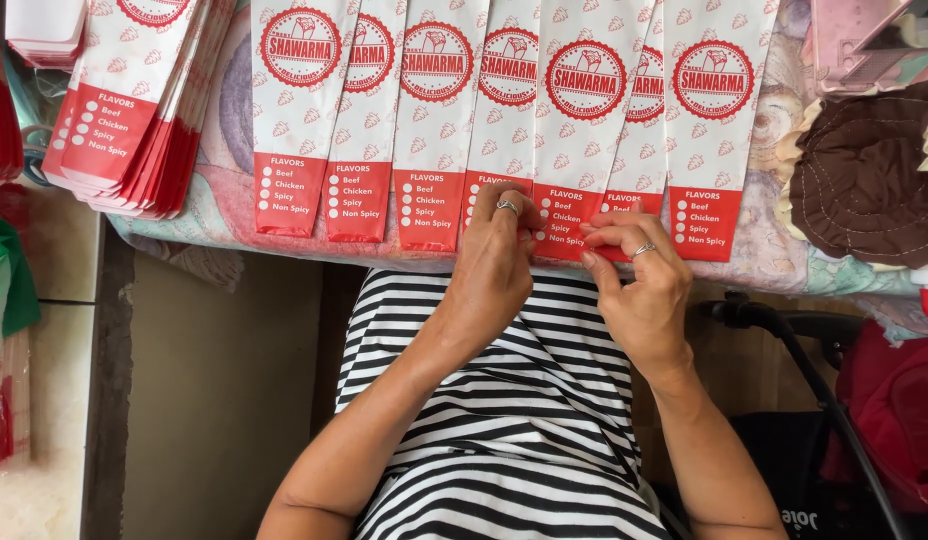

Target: The person applies glue to paper packaging sleeves and presses the edges together to seal them.

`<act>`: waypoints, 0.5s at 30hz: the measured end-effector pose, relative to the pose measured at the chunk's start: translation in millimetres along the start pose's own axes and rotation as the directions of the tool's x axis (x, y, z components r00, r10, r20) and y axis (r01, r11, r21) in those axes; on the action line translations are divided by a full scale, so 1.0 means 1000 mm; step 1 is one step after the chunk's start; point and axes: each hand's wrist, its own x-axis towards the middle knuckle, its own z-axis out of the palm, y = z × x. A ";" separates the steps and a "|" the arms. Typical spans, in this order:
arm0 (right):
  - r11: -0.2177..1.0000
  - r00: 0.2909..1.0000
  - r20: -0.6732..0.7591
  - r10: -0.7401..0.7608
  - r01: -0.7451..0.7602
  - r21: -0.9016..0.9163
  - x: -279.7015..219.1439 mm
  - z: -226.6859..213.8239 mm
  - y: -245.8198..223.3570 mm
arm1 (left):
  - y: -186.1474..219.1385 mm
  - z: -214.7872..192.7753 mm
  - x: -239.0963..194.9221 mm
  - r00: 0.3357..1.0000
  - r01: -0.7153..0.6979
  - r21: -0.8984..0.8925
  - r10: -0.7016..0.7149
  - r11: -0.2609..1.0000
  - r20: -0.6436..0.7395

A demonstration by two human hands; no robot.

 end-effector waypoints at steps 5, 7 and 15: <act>1.000 1.000 0.002 0.000 0.000 -0.019 0.001 -0.002 -0.003 | 0.006 0.013 -0.004 0.989 -0.119 0.251 0.136 0.961 -0.051; 1.000 1.000 0.015 0.013 -0.013 -0.009 0.003 -0.005 -0.008 | -0.002 0.013 -0.006 0.994 -0.087 0.136 0.095 0.987 -0.049; 0.989 0.994 -0.082 -0.074 0.063 -0.133 0.006 0.008 -0.014 | 0.001 0.004 -0.008 0.999 0.000 0.033 0.002 0.999 -0.045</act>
